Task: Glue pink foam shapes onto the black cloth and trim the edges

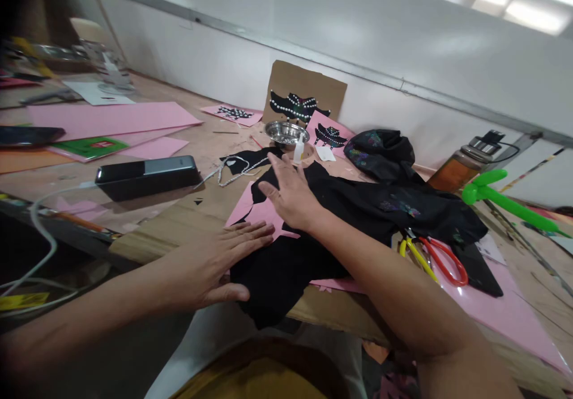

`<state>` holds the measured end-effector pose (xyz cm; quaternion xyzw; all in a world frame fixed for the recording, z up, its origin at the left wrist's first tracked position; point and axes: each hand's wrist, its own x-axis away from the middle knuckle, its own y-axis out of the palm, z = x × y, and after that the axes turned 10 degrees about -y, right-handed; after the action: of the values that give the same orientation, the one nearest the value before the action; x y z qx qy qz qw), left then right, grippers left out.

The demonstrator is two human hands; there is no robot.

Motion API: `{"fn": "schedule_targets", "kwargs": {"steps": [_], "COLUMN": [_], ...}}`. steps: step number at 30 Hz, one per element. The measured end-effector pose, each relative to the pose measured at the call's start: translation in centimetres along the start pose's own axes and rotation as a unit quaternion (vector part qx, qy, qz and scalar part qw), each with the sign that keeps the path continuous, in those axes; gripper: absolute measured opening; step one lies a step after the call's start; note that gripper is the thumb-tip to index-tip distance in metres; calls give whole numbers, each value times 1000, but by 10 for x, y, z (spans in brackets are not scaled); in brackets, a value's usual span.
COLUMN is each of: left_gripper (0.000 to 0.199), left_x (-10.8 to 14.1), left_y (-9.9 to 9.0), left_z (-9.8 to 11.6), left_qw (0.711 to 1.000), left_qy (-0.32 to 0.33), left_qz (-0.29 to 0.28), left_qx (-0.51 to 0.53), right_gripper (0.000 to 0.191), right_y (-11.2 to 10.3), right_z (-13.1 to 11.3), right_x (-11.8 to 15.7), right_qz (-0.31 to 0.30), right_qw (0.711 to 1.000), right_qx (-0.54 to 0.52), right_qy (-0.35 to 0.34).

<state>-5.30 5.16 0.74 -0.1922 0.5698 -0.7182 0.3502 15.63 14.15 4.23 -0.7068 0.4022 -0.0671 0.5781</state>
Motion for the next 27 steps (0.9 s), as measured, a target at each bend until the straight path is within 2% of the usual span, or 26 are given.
{"fn": "schedule_targets", "kwargs": {"steps": [4, 8, 10, 12, 15, 18, 21, 23, 27], "left_gripper": [73, 51, 46, 44, 38, 34, 36, 35, 36], "left_x": [-1, 1, 4, 6, 10, 15, 17, 13, -16], "left_y": [-5, -16, -19, -19, -17, -14, -18, -26, -48], "left_z": [0, -4, -8, -11, -13, -13, -13, -13, -10], "left_qw": [1000, 999, 999, 998, 995, 983, 961, 947, 895], "left_qy": [1, -1, 7, 19, 32, 21, -24, -60, -126], "left_qz": [12, 35, 44, 50, 75, 134, 200, 238, 342], "left_qx": [7, 16, 23, 34, 64, 123, 187, 209, 257], "right_gripper": [80, 85, 86, 86, 84, 84, 83, 83, 81], "right_y": [28, 34, 25, 13, 1, 10, 30, 38, 28], "right_z": [-1, 3, 5, 5, 1, -5, -8, -7, -4], "right_x": [7, 9, 4, -3, -12, -12, -5, -2, -6], "right_qz": [-110, -143, -143, -118, -59, -70, -137, -156, -162], "right_qw": [993, 988, 986, 986, 995, 997, 989, 985, 983], "right_qx": [30, 18, -16, -43, -24, 20, 38, 40, 5], "right_qy": [43, 63, 86, 108, 71, 29, 49, 64, 91]}}
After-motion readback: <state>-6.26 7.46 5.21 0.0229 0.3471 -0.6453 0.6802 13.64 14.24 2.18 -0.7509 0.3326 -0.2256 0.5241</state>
